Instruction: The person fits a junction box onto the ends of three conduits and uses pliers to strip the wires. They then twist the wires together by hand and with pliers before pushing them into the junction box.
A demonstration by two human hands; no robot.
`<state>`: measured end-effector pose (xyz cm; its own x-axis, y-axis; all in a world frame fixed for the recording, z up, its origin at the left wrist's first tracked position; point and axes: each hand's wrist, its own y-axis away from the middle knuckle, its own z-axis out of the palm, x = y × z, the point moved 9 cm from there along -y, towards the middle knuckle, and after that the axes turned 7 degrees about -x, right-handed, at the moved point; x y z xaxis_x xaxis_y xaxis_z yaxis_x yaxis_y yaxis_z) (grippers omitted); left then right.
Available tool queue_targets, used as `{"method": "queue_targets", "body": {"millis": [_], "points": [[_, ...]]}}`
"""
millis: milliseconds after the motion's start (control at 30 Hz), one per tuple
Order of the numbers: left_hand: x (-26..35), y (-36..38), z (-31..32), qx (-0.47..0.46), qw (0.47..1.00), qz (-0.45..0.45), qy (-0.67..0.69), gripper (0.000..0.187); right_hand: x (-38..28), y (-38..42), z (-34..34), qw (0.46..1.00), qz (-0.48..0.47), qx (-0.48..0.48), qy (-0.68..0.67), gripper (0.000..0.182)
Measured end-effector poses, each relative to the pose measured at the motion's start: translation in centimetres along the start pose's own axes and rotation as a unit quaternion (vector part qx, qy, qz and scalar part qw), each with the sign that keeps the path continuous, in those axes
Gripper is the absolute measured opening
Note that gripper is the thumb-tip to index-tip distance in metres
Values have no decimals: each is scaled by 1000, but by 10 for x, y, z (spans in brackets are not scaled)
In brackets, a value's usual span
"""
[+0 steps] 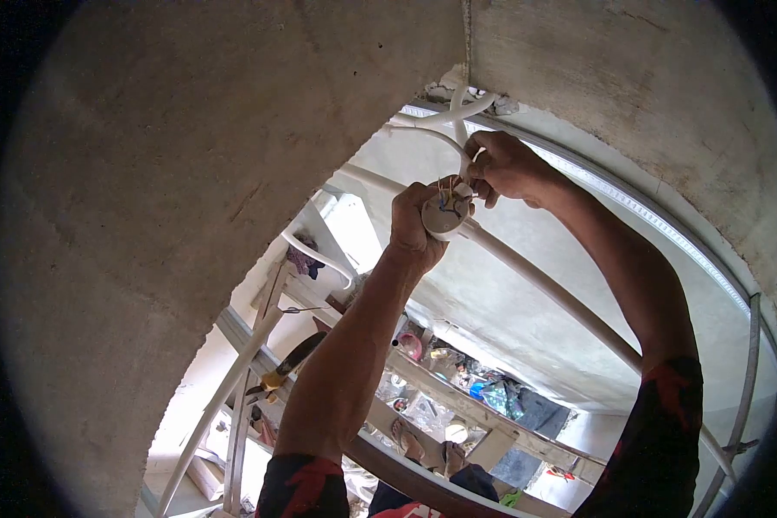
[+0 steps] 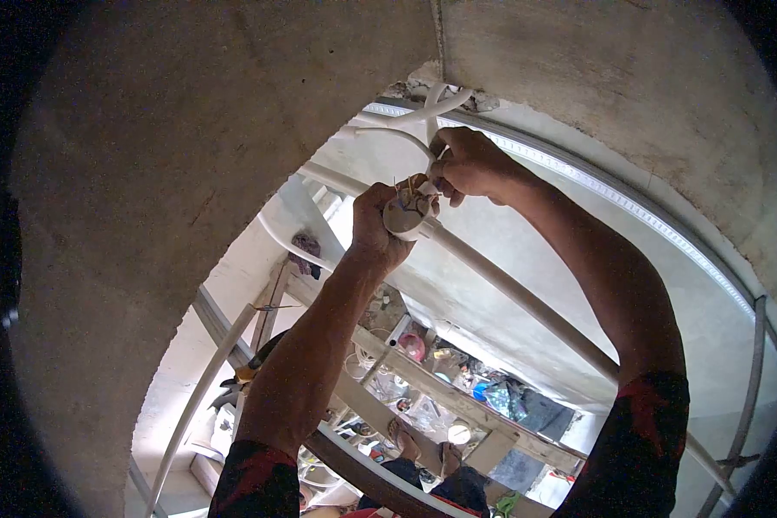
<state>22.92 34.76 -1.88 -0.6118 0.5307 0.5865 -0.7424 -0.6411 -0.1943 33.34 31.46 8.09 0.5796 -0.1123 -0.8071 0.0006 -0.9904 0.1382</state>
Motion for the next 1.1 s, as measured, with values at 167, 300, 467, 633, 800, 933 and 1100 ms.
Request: {"method": "queue_targets", "body": {"millis": [167,300,467,633,800,933,1100], "points": [[-4,-1,-3,3,999,-31,28,42,14,-7,4,1000,21,-1,-23,10],[5,1,13,-2,1000,2,20,32,10,-7,2,1000,1,-16,13,11],[1,6,7,37,999,-6,17,25,10,-7,6,1000,-10,-26,6,10],[6,8,-17,103,991,3,-90,36,-2,-10,-1,995,-35,-9,95,12],[46,62,18,268,874,-117,-388,47,-1,-10,0,995,-26,-20,96,10],[45,70,38,238,856,-85,-451,58,1,-13,-1,995,-24,-18,97,12],[48,59,40,243,707,-5,-665,72,1,-11,-1,997,-15,-24,66,7]]}}
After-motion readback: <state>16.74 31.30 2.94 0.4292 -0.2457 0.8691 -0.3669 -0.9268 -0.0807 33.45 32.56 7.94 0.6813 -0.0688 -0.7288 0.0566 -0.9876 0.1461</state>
